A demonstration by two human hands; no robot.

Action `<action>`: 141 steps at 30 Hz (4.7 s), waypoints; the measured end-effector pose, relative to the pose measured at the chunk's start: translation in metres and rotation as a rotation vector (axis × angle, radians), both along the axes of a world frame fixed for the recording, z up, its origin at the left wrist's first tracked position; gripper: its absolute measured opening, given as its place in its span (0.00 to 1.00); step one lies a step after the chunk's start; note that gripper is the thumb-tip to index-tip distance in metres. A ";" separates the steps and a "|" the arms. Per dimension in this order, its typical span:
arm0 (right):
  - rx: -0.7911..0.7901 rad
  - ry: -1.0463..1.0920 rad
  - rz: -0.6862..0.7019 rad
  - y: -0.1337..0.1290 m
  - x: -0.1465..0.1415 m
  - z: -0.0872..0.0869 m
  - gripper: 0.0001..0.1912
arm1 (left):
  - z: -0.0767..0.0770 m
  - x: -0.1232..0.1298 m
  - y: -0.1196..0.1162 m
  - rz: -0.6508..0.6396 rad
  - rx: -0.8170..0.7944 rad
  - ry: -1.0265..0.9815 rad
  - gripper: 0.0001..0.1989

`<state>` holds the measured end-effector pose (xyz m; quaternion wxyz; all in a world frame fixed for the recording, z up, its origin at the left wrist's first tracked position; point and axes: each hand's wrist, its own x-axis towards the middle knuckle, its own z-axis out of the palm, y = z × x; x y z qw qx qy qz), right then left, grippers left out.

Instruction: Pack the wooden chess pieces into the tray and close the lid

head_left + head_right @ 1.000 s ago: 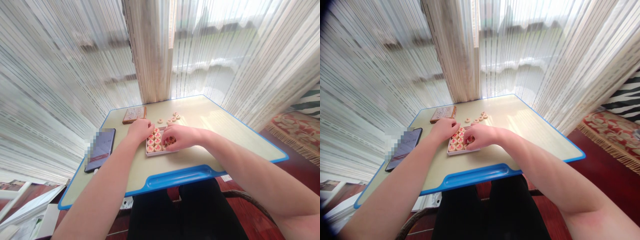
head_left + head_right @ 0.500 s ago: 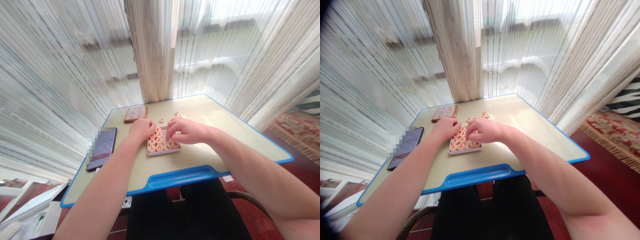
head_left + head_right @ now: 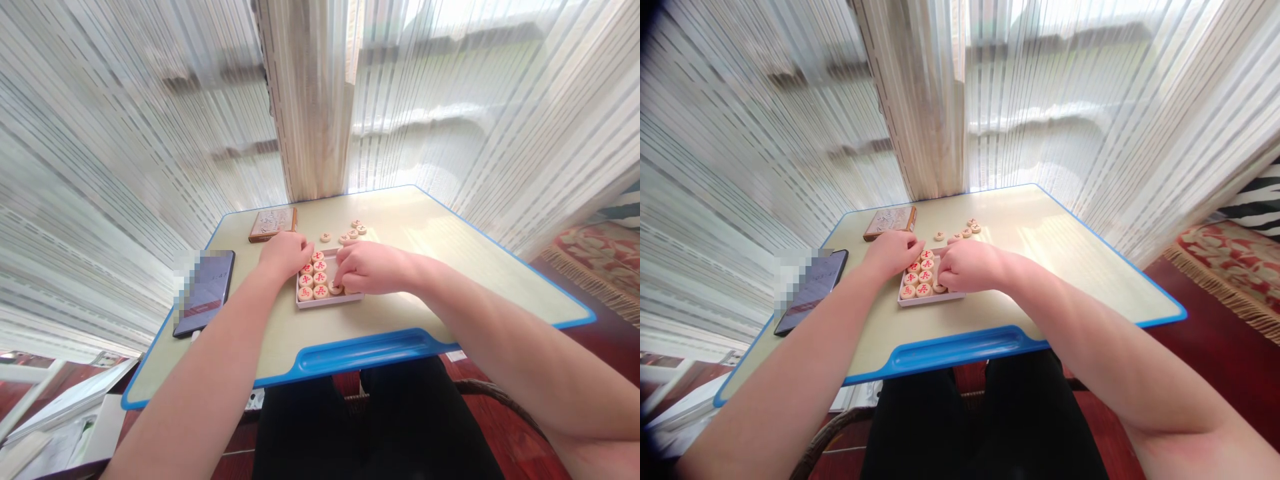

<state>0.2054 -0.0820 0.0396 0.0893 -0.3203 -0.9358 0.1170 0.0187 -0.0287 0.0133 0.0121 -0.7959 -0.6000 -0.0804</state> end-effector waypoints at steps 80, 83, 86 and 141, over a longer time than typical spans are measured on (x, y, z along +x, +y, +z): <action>0.007 -0.196 -0.355 0.020 -0.008 -0.004 0.21 | -0.004 -0.002 0.008 -0.024 0.005 -0.067 0.20; 0.002 -0.194 -0.363 0.019 -0.010 -0.005 0.21 | -0.003 -0.002 0.008 -0.024 0.008 -0.072 0.20; -0.013 -0.085 -0.346 0.021 -0.005 -0.003 0.21 | 0.000 -0.003 0.005 -0.009 0.032 -0.109 0.21; 0.002 0.001 -0.328 0.007 -0.001 0.000 0.08 | -0.007 0.003 0.005 -0.185 -0.088 -0.451 0.17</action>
